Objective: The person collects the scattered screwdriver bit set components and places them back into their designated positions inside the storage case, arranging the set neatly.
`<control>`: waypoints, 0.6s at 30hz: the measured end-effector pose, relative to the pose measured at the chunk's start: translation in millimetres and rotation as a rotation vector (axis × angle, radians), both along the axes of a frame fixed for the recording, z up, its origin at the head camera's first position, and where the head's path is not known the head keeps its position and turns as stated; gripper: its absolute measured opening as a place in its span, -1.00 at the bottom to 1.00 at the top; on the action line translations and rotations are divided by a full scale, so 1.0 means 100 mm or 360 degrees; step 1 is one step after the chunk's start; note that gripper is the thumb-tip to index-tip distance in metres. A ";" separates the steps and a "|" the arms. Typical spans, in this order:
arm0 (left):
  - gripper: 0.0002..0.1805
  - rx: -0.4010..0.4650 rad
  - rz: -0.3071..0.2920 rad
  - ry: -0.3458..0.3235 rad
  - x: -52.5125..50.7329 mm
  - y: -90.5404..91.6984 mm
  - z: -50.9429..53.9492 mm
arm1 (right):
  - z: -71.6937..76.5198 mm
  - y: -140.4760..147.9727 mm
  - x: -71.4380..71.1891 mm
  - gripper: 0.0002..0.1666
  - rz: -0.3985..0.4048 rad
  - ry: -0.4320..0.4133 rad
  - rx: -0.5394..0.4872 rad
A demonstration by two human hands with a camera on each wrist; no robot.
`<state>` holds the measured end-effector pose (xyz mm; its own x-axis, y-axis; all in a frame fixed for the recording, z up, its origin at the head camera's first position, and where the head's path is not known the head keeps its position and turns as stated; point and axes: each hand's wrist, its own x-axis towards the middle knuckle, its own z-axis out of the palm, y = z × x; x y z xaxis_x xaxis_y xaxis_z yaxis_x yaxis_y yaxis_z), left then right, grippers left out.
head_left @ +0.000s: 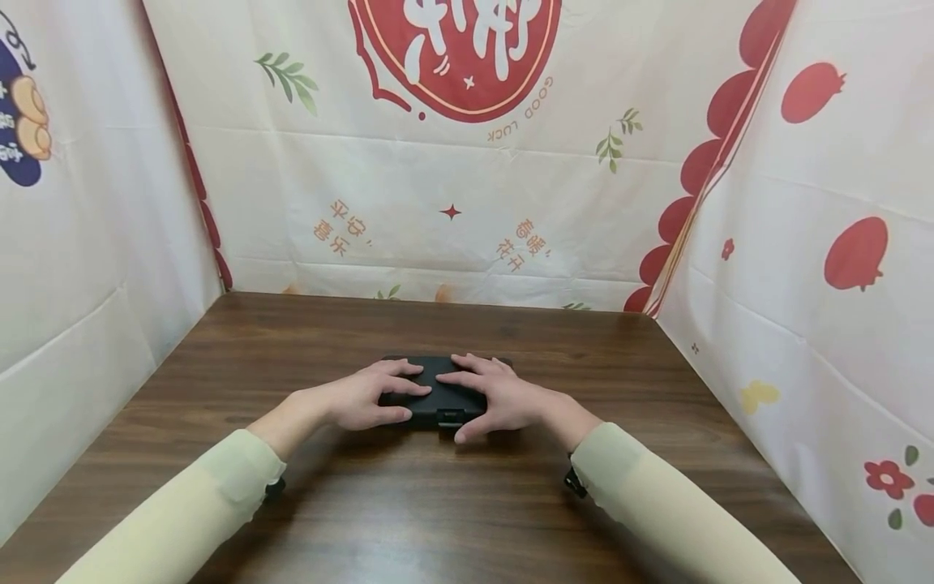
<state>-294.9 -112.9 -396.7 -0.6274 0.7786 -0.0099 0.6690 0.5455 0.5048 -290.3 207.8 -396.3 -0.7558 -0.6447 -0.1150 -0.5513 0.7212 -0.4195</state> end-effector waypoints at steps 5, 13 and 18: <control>-0.45 -0.0004 -0.0006 -0.0003 0.01 0.01 0.00 | -0.05 -0.02 -0.01 0.03 0.0010 0.0020 0.0015; -0.46 -0.0009 0.0010 -0.0001 0.02 0.02 0.01 | -0.06 -0.04 -0.01 -0.11 0.0008 0.0107 0.0017; -0.46 -0.0013 0.0023 -0.0014 0.01 0.01 0.00 | -0.06 -0.06 0.00 -0.14 0.0027 0.0126 0.0028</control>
<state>-293.8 -111.6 -396.4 -0.6383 0.7694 -0.0216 0.6567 0.5590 0.5061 -290.6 201.8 -402.4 -0.7518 -0.6560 -0.0666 -0.5946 0.7181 -0.3616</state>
